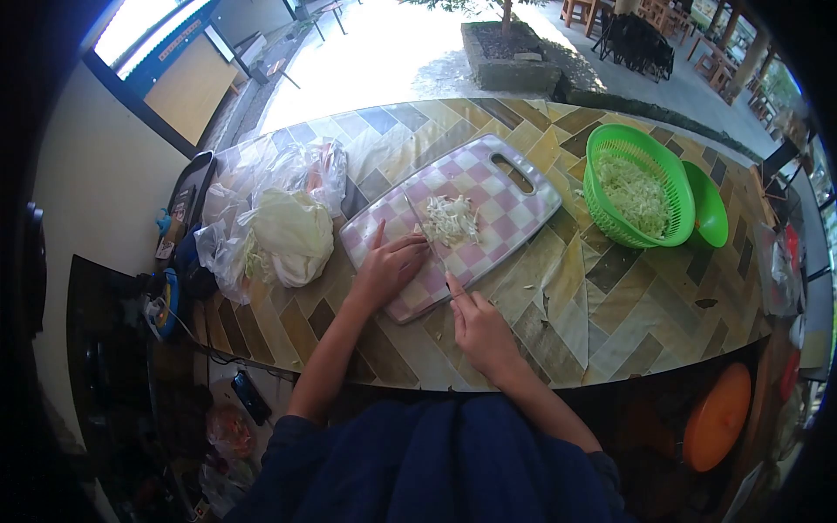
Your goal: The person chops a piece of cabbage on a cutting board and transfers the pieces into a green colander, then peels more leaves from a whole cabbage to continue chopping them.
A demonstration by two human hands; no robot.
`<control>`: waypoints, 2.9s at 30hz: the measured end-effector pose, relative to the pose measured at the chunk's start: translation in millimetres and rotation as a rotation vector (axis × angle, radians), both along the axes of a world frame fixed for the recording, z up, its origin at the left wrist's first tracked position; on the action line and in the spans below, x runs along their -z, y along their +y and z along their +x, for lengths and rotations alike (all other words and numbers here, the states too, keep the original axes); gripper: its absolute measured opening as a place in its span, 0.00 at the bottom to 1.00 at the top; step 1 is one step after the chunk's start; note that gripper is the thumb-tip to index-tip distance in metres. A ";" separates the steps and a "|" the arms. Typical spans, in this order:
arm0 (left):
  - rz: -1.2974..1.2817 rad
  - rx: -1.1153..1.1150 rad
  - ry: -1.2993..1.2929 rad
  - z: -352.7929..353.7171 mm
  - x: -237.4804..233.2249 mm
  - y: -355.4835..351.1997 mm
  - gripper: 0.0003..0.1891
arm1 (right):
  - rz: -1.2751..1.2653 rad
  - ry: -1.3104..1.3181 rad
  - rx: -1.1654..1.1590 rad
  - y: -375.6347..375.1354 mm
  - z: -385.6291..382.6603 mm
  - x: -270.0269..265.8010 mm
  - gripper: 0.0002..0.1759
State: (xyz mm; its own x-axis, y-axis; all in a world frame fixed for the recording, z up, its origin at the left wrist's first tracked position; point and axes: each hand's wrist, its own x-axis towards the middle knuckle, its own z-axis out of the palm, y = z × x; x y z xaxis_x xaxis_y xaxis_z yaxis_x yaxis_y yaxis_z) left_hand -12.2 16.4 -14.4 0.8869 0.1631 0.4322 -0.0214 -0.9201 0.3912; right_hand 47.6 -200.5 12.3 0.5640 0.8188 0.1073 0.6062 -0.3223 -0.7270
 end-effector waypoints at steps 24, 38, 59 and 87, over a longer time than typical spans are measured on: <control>0.025 -0.082 0.098 -5.7 0.9 -13.1 0.15 | 0.192 0.051 0.014 11.9 18.1 12.2 0.25; -0.087 -0.029 0.057 -5.0 7.0 -11.1 0.14 | 0.122 0.082 -0.004 -0.1 3.1 4.1 0.26; -0.141 -0.088 0.014 -2.4 3.1 -12.9 0.10 | -0.092 -0.120 0.004 31.2 6.4 7.7 0.29; -0.110 -0.157 -0.045 6.2 4.6 -14.6 0.07 | -0.025 -0.044 -0.013 28.5 13.0 11.4 0.28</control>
State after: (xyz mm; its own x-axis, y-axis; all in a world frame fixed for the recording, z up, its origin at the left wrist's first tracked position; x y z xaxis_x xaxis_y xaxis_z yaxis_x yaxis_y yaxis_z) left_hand -6.0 1.8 -19.0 0.8270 0.3467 0.4427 0.0995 -0.8651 0.4917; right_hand 60.6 -171.9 0.9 0.5488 0.8285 0.1110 0.6413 -0.3322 -0.6916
